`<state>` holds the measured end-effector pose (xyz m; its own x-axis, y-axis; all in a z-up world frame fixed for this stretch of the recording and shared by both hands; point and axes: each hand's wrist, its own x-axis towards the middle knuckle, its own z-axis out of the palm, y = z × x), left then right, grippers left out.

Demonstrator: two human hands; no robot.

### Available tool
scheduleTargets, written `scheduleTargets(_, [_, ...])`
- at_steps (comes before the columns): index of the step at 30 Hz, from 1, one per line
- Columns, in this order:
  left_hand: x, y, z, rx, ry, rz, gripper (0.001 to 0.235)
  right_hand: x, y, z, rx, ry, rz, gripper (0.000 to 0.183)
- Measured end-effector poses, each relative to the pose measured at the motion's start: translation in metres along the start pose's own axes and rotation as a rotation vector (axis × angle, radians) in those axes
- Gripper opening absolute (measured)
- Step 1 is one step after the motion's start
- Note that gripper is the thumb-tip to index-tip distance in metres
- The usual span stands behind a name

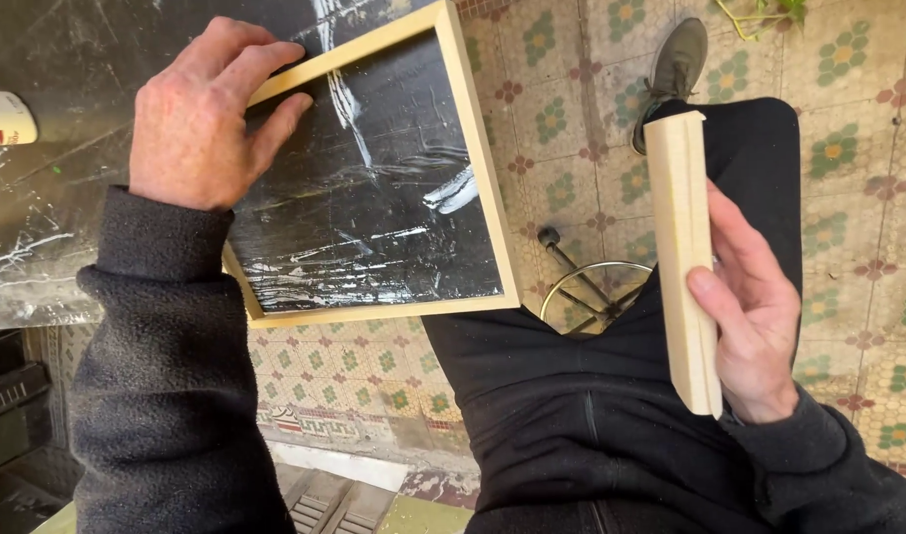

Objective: Assembling and inspecting wooden picture frame components on a workbench.

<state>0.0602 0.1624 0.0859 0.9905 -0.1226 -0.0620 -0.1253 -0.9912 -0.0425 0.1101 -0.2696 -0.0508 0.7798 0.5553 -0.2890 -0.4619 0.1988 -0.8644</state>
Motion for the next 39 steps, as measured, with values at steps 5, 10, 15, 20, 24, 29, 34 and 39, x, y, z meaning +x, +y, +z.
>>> scheduleTargets(5, [-0.016, -0.009, 0.011, 0.057, 0.012, -0.011, 0.016, -0.001, 0.001, 0.005, 0.020, -0.033, 0.040, 0.060])
scheduleTargets(10, [-0.033, 0.001, 0.004, -0.005, -0.070, -0.048, 0.016, -0.002, 0.004, 0.003, 0.018, 0.024, 0.043, 0.061])
scheduleTargets(15, [-0.055, 0.057, -0.018, -0.257, 0.085, -0.309, 0.017, -0.009, 0.004, 0.012, 0.077, 0.054, -0.071, 0.063])
scheduleTargets(20, [-0.086, 0.061, 0.020, -0.394, 0.291, -0.593, 0.018, -0.025, 0.004, 0.030, -0.027, 0.003, -0.151, 0.066])
scheduleTargets(24, [-0.096, 0.039, 0.052, -0.335, 0.350, -0.695, 0.019, -0.033, 0.007, 0.048, -0.166, -0.132, -0.155, 0.062])
scheduleTargets(29, [-0.099, 0.006, 0.083, -0.367, 0.349, -0.757, 0.018, -0.035, 0.009, 0.063, -0.246, -0.215, -0.135, 0.060])
scheduleTargets(34, [-0.090, -0.002, 0.082, -0.269, 0.416, -0.686, 0.020, -0.032, 0.011, 0.076, -0.233, -0.245, -0.150, 0.059])
scheduleTargets(39, [-0.080, 0.002, 0.078, -0.324, 0.473, -0.687, 0.013, -0.036, 0.017, 0.080, -0.217, -0.200, -0.142, 0.059])
